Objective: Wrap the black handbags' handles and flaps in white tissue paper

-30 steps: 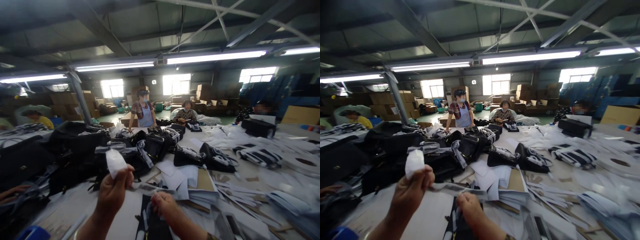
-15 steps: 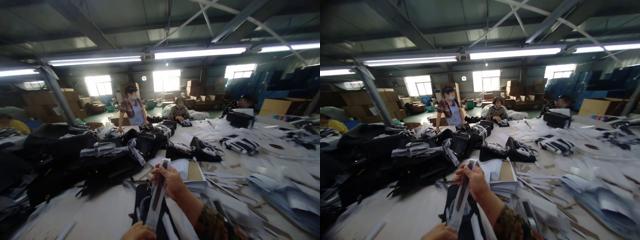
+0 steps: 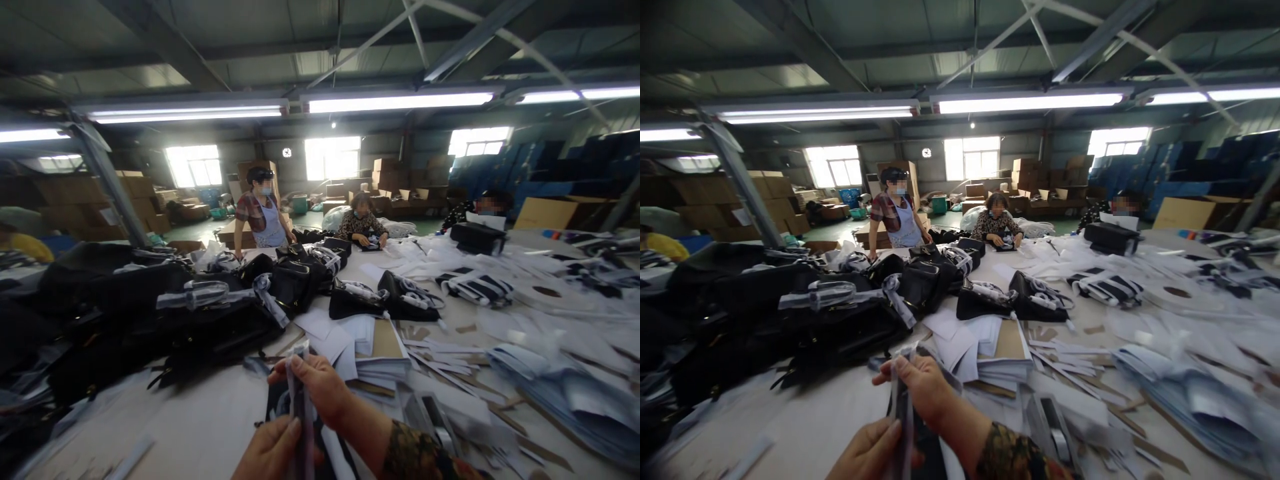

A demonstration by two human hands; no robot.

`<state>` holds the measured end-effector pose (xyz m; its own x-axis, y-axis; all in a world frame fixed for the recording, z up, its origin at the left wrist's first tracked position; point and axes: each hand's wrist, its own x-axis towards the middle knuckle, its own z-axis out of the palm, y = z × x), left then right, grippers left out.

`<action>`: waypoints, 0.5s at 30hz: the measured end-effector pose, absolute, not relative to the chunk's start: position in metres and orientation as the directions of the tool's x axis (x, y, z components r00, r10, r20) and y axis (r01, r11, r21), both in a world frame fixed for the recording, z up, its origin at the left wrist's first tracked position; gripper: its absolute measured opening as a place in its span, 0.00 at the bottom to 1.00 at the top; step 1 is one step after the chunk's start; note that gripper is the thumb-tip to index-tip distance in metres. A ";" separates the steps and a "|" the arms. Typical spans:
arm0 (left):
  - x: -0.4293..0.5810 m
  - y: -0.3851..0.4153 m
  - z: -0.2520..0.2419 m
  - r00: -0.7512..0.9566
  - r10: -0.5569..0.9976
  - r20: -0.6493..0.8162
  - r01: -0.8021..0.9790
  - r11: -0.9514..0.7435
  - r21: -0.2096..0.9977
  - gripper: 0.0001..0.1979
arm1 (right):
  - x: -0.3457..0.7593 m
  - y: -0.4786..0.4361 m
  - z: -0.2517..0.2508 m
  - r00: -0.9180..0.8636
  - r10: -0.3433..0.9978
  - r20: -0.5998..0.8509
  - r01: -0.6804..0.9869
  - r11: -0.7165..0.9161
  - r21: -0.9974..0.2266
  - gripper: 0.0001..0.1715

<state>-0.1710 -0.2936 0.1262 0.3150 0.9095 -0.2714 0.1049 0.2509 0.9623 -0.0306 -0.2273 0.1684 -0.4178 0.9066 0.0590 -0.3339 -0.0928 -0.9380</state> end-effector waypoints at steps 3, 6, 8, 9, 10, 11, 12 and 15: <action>-0.163 -0.286 0.140 0.266 0.937 -0.224 0.145 0.191 0.971 0.26 | -0.031 -0.226 0.160 -0.415 0.909 0.041 -0.364 -0.125 -0.923 0.34; -0.152 -0.283 0.153 0.203 0.967 -0.153 0.100 0.135 0.986 0.24 | -0.029 -0.228 0.155 -0.408 0.912 0.025 -0.398 -0.154 -0.904 0.33; -0.146 -0.281 0.159 0.180 0.977 -0.113 0.088 0.099 0.991 0.22 | -0.025 -0.230 0.156 -0.398 0.917 0.029 -0.373 -0.133 -0.918 0.31; -0.144 -0.279 0.161 0.175 0.980 -0.095 0.073 0.084 0.994 0.22 | -0.022 -0.231 0.157 -0.406 0.914 0.024 -0.345 -0.129 -0.930 0.29; -0.143 -0.276 0.161 0.181 0.980 -0.080 0.055 0.071 0.996 0.21 | -0.019 -0.230 0.158 -0.424 0.906 0.010 -0.313 -0.136 -0.940 0.28; -0.142 -0.272 0.161 0.163 0.984 -0.065 0.030 0.061 0.998 0.20 | -0.016 -0.229 0.158 -0.453 0.892 -0.003 -0.277 -0.143 -0.950 0.27; -0.142 -0.269 0.159 0.150 0.987 -0.057 0.008 0.056 0.998 0.20 | -0.013 -0.227 0.157 -0.483 0.876 -0.014 -0.244 -0.150 -0.958 0.28; -0.144 -0.263 0.154 0.156 0.987 -0.039 -0.017 0.042 0.999 0.22 | -0.005 -0.219 0.152 -0.550 0.834 -0.040 -0.161 -0.153 -0.975 0.30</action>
